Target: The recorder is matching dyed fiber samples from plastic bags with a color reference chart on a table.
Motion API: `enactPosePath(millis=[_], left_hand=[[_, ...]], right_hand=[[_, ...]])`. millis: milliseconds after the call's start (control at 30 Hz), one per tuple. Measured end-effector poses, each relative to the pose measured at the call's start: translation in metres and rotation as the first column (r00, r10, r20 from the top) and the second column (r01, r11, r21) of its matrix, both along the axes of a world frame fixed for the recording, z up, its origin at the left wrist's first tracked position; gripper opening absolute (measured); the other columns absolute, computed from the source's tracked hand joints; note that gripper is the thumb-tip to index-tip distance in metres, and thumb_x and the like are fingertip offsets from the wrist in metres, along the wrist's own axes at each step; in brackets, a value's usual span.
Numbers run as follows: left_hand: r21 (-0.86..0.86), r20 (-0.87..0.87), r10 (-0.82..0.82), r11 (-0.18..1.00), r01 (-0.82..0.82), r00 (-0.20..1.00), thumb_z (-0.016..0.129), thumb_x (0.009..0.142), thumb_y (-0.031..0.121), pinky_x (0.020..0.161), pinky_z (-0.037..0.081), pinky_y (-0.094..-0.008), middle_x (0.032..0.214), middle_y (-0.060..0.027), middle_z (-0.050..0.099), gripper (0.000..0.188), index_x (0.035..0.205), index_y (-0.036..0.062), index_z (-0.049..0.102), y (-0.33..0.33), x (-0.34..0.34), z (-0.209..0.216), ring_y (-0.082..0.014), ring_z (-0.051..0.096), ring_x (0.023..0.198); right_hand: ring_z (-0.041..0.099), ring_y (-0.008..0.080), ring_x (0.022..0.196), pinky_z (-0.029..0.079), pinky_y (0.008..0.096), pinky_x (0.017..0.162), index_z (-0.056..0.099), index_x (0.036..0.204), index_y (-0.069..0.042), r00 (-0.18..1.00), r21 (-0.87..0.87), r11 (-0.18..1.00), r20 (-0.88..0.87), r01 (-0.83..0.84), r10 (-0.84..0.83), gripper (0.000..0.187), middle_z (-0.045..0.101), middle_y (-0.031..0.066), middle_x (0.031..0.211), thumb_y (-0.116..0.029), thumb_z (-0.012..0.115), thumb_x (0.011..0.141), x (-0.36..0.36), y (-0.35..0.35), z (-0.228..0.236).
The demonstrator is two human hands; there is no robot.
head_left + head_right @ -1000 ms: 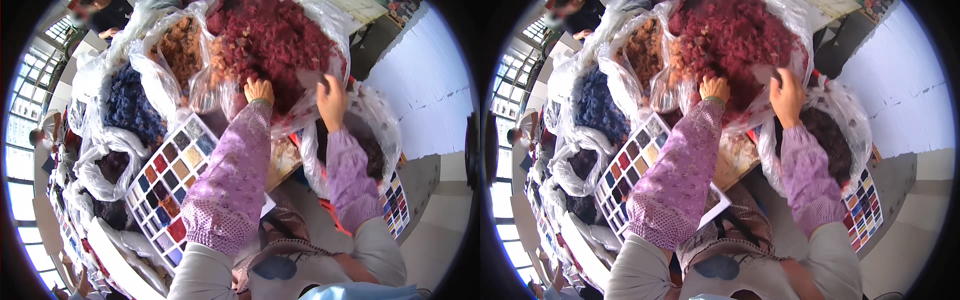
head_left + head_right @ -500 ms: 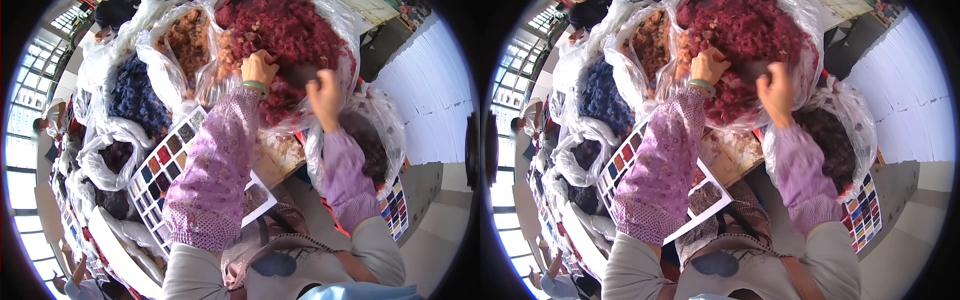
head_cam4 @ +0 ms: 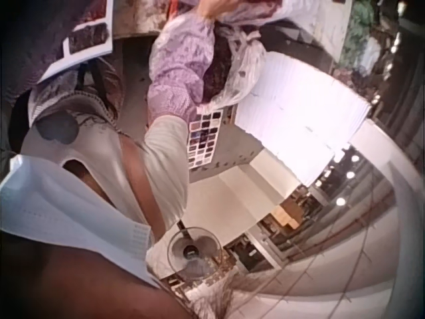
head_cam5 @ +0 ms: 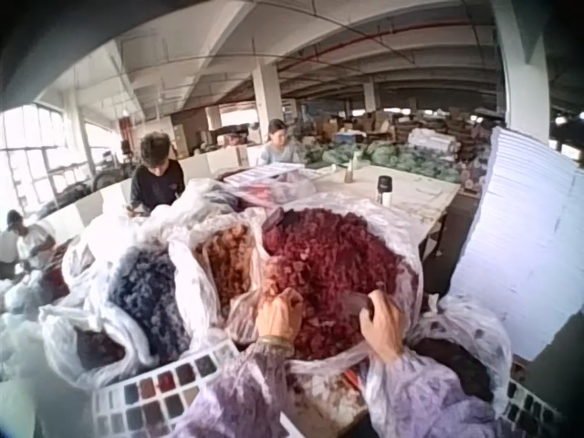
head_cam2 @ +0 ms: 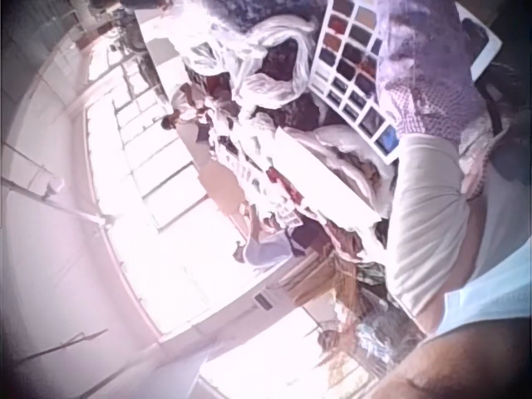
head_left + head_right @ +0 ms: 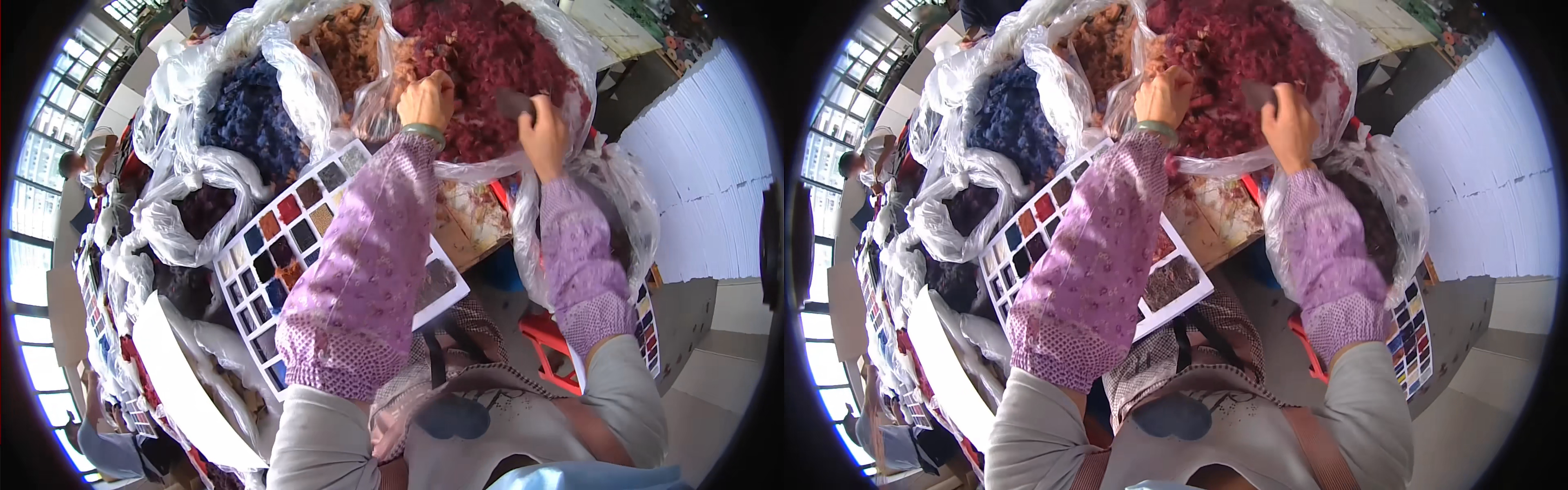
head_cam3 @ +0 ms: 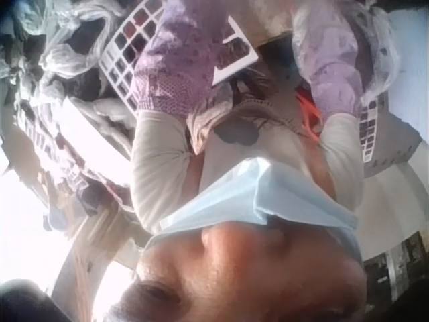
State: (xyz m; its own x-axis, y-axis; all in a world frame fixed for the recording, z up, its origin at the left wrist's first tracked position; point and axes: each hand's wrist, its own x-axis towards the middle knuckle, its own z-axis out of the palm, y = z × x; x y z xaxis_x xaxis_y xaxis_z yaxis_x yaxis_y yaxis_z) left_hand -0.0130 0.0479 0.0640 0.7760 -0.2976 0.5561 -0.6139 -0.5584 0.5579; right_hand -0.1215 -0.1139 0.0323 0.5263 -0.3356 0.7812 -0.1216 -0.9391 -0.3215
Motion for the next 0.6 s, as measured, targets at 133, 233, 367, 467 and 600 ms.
enactPosePath(millis=[133, 233, 367, 467, 600], left_hand=[[0.153, -0.021, 0.1, 0.984, -0.095, 0.995, 0.055, 0.07, 0.017, 0.06, 0.049, -0.0422, 0.069, -0.0125, 0.061, 0.01, 0.075, 0.0217, 0.062, 0.051, 0.016, -0.013, -0.033, 0.06, 0.067], [0.385, -0.169, -0.078, 0.913, 0.139, 0.983, 0.055, 0.07, 0.016, 0.062, 0.049, -0.0429, 0.082, -0.0127, 0.06, 0.012, 0.077, 0.0221, 0.064, 0.056, 0.011, -0.047, -0.0339, 0.06, 0.069], [0.567, -0.049, -0.139, 0.811, 0.142, 0.989, 0.053, 0.073, 0.013, 0.074, 0.047, -0.0385, 0.095, -0.0095, 0.06, 0.017, 0.086, 0.0188, 0.064, 0.055, 0.009, -0.069, -0.0258, 0.054, 0.095], [0.729, -0.148, 0.059, 0.681, 0.068, 0.987, 0.059, 0.07, 0.017, 0.079, 0.044, -0.0365, 0.095, -0.0076, 0.06, 0.019, 0.088, 0.0185, 0.063, 0.069, 0.029, -0.088, -0.0254, 0.052, 0.099], [0.703, -0.244, 0.028, 0.694, 0.157, 0.969, 0.067, 0.059, 0.025, 0.081, 0.041, -0.0342, 0.098, -0.0067, 0.06, 0.028, 0.086, 0.0177, 0.063, 0.077, 0.033, -0.069, -0.0267, 0.051, 0.1]], right_hand=[[0.056, 0.0311, 0.077, 0.045, 0.0416, 0.064, 0.051, 0.089, -0.01, 0.995, -0.006, 0.996, -0.027, -0.095, 0.094, 0.019, 0.058, 0.0105, 0.081, -0.012, 0.054, 0.07, -0.011, 0.021, -0.003], [0.055, 0.0304, 0.079, 0.045, 0.0408, 0.064, 0.051, 0.091, -0.009, 0.994, -0.006, 0.994, -0.001, -0.11, 0.11, 0.021, 0.057, 0.0099, 0.081, -0.011, 0.054, 0.07, -0.017, 0.016, -0.014], [0.055, 0.0303, 0.078, 0.044, 0.0402, 0.064, 0.05, 0.092, -0.007, 0.984, -0.005, 0.991, -0.119, -0.133, 0.132, 0.022, 0.056, 0.0115, 0.08, -0.009, 0.054, 0.071, -0.028, 0.015, -0.015], [0.055, 0.0316, 0.077, 0.045, 0.0392, 0.064, 0.052, 0.09, -0.007, 0.967, 0.011, 0.969, -0.07, -0.246, 0.247, 0.02, 0.057, 0.0124, 0.082, -0.008, 0.055, 0.071, -0.029, 0.032, -0.006], [0.057, 0.0309, 0.074, 0.045, 0.0367, 0.063, 0.052, 0.091, -0.005, 0.981, 0.315, 0.93, 0.03, -0.192, 0.192, 0.02, 0.058, 0.0142, 0.078, -0.008, 0.056, 0.072, -0.022, 0.034, -0.004]])
